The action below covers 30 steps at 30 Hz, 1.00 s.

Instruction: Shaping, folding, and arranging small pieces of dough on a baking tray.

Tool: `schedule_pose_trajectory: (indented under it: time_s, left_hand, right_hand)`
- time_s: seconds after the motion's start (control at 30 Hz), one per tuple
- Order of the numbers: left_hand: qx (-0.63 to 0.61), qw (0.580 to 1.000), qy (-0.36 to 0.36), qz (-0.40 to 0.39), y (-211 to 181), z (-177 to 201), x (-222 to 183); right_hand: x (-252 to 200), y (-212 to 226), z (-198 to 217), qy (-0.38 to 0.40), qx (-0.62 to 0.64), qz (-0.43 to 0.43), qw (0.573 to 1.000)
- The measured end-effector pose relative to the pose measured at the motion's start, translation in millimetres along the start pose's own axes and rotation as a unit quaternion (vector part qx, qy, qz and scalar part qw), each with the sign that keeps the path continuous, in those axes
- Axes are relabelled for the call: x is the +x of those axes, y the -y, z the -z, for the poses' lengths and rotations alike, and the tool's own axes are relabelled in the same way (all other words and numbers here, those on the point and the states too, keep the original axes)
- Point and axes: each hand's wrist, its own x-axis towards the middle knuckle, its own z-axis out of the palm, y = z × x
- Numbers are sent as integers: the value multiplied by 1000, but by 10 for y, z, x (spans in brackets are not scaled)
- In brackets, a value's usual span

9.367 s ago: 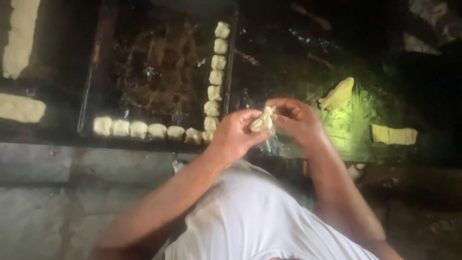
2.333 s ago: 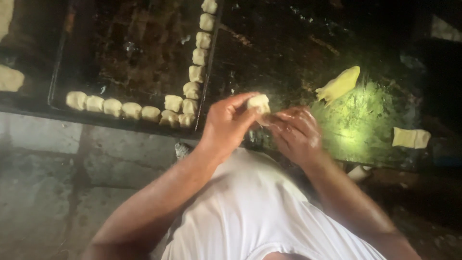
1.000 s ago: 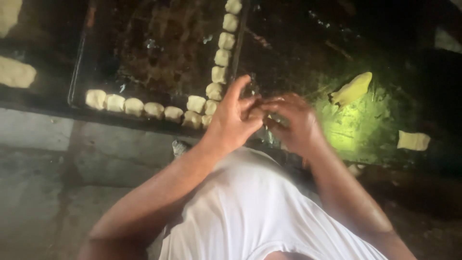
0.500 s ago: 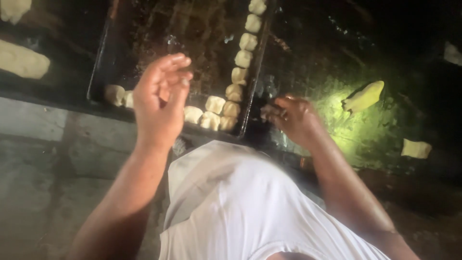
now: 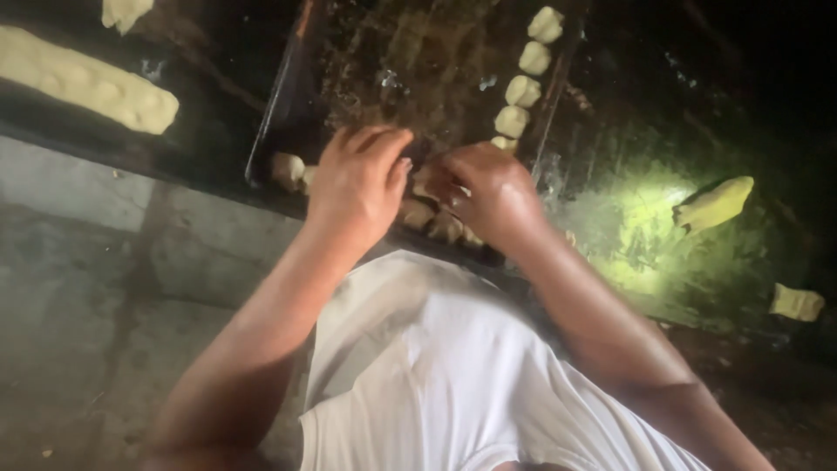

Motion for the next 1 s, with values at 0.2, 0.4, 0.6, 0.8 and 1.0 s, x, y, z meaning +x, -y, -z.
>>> schedule_pose_trajectory:
  time_s: [0.2, 0.4, 0.6, 0.8, 1.0]
  left_hand:
    - [-15, 990, 112, -80, 96, -195, 77]
    - [-37, 968, 244, -41, 6, -241, 196]
    - [25, 956, 290, -50, -127, -181, 285]
    - [42, 960, 245, -131, -361, -389, 289]
    - [58, 957, 276, -69, -474, -424, 253]
  right_hand:
    - [-248, -215, 165, -95, 65, -58, 992]
    - [-672, -424, 417, -142, 87, -87, 982]
    - [-1208, -768, 332, -167, 96, -128, 973]
    - [-1651, -1055, 510, -176, 80, -196, 961]
    - [-2322, -1660, 390, -237, 122, -205, 942]
